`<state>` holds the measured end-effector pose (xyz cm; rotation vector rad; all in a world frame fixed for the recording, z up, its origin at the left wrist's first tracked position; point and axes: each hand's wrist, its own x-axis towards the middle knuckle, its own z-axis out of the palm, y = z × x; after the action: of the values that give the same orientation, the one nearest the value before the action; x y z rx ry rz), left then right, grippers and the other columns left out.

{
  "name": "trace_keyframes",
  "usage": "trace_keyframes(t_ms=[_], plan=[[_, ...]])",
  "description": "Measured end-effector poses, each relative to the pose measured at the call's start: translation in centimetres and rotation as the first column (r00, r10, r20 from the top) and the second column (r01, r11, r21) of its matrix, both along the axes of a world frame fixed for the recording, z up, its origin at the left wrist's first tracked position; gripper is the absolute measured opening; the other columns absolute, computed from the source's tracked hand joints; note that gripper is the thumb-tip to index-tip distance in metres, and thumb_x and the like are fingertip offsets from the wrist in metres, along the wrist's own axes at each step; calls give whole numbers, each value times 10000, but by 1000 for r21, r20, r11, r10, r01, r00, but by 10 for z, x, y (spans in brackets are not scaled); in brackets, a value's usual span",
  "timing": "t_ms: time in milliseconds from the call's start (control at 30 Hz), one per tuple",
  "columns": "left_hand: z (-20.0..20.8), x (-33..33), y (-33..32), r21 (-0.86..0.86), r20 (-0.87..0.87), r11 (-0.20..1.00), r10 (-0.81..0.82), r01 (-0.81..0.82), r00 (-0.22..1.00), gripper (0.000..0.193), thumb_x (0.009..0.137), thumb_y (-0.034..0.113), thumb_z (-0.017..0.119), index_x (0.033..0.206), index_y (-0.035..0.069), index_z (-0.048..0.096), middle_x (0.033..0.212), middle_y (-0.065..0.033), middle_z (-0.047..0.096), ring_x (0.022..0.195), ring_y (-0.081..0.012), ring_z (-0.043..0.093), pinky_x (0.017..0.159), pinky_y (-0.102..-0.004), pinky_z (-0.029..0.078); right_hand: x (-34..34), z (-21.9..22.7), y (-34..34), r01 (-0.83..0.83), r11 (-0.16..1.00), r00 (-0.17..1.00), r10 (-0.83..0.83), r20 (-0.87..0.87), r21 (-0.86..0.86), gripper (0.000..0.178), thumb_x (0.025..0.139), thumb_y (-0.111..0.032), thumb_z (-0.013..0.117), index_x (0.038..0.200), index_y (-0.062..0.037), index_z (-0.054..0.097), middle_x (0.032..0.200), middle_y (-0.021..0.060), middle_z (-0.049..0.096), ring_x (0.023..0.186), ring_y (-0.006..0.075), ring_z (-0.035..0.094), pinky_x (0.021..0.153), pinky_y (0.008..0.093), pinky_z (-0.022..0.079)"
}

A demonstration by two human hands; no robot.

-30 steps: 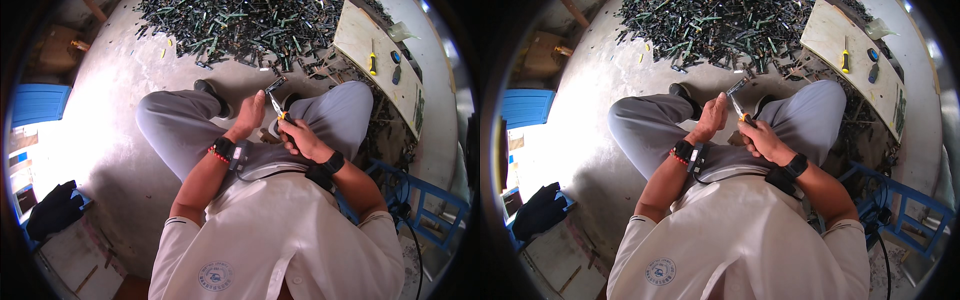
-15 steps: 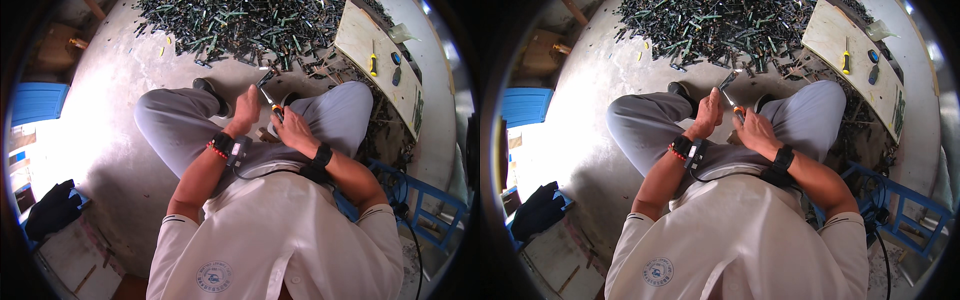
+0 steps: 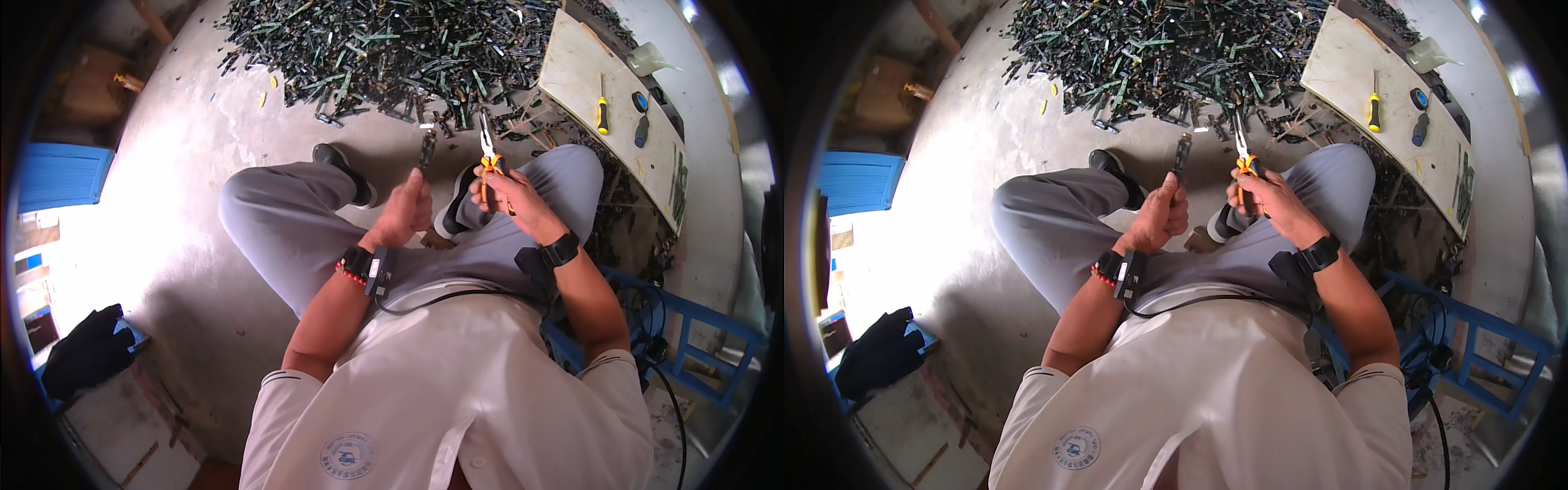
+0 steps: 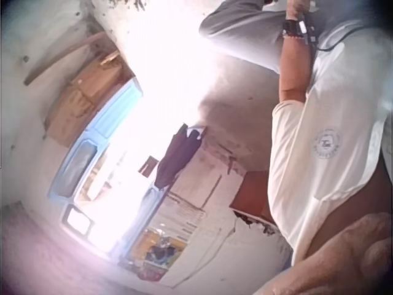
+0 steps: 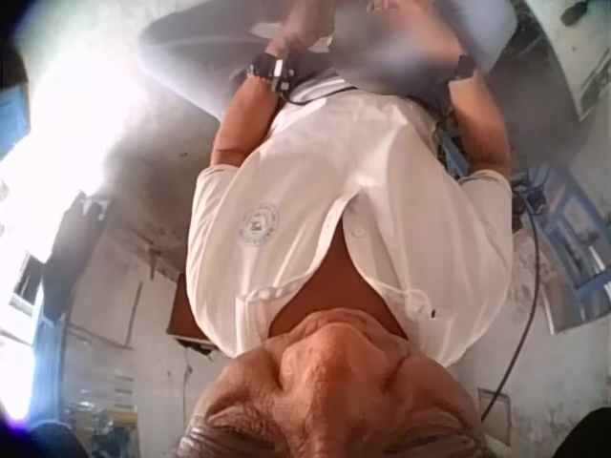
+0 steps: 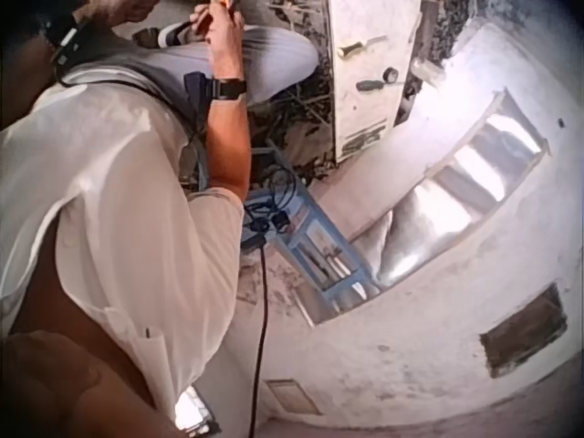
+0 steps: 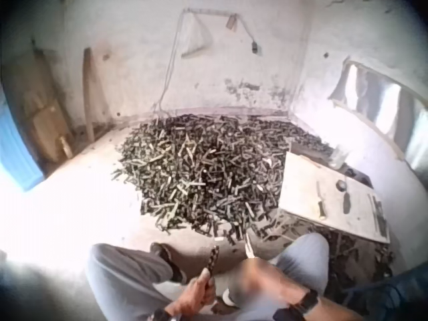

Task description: The person sits on the floor and uses a screwdriver and pliers to disassemble small electronic components, likely circuit boards. They remove parts from the boards and place them on a nearby table, occasionally using a brush to clean the components.

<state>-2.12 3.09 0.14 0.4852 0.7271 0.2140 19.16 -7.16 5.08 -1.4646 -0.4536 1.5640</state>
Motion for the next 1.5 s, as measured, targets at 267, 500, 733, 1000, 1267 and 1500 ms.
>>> trace_keyframes(t_ms=[267, 500, 733, 1000, 1267, 1500], plan=[[1, 0, 0, -6, 132, 1000, -26, 27, 991, 442, 1014, 555, 392, 814, 161, 414, 567, 67, 235, 445, -69, 180, 423, -250, 176, -4, -6, 9, 1, 985, 983, 30, -183, 171, 349, 1008, -228, 490, 1292, -27, 524, 1155, 122, 640, 1023, 203, 646, 867, 308, 507], [1, -4, -8, 138, 148, 979, -168, 148, 975, 453, 1023, 544, 377, 815, 145, 425, 592, 65, 274, 474, -63, 215, 439, -238, 199, -22, 5, 34, 97, 921, 993, -62, -105, 377, 275, 978, -203, 568, 1208, -53, 557, 1006, 34, 628, 912, 148, 651, 759, 275, 500], [2, -4, -7, 255, 122, 958, -168, 133, 978, 445, 1029, 521, 393, 821, 131, 451, 595, 60, 300, 480, -57, 225, 441, -240, 201, -19, 15, 32, 80, 922, 994, -44, -102, 378, 282, 946, -132, 496, 1204, -30, 547, 1026, 110, 666, 848, 178, 654, 741, 286, 511], [5, -1, -2, 409, 24, 911, -64, 49, 998, 457, 1035, 493, 405, 783, 115, 453, 589, 51, 335, 472, -55, 262, 431, -244, 214, -3, 55, -11, -132, 987, 971, 148, -186, 96, 374, 890, -142, 492, 1240, -14, 519, 1139, 167, 650, 960, 236, 670, 871, 355, 532], [3, 1, -2, 462, -7, 883, -86, 80, 996, 459, 1027, 492, 432, 760, 119, 457, 604, 60, 346, 481, -45, 288, 429, -227, 225, -14, 95, -22, -424, 884, 901, 392, -183, -194, 364, 878, -161, 529, 1219, -33, 523, 1032, 103, 664, 903, 163, 653, 646, 286, 534], [4, 0, -3, 554, -31, 828, -87, 90, 996, 467, 1021, 502, 437, 755, 119, 459, 620, 65, 358, 497, -33, 301, 432, -218, 234, -14, 89, -13, -492, 843, 867, 453, -208, -217, 288, 890, -157, 534, 1144, -23, 539, 1014, 124, 658, 887, 182, 660, 670, 320, 567]])
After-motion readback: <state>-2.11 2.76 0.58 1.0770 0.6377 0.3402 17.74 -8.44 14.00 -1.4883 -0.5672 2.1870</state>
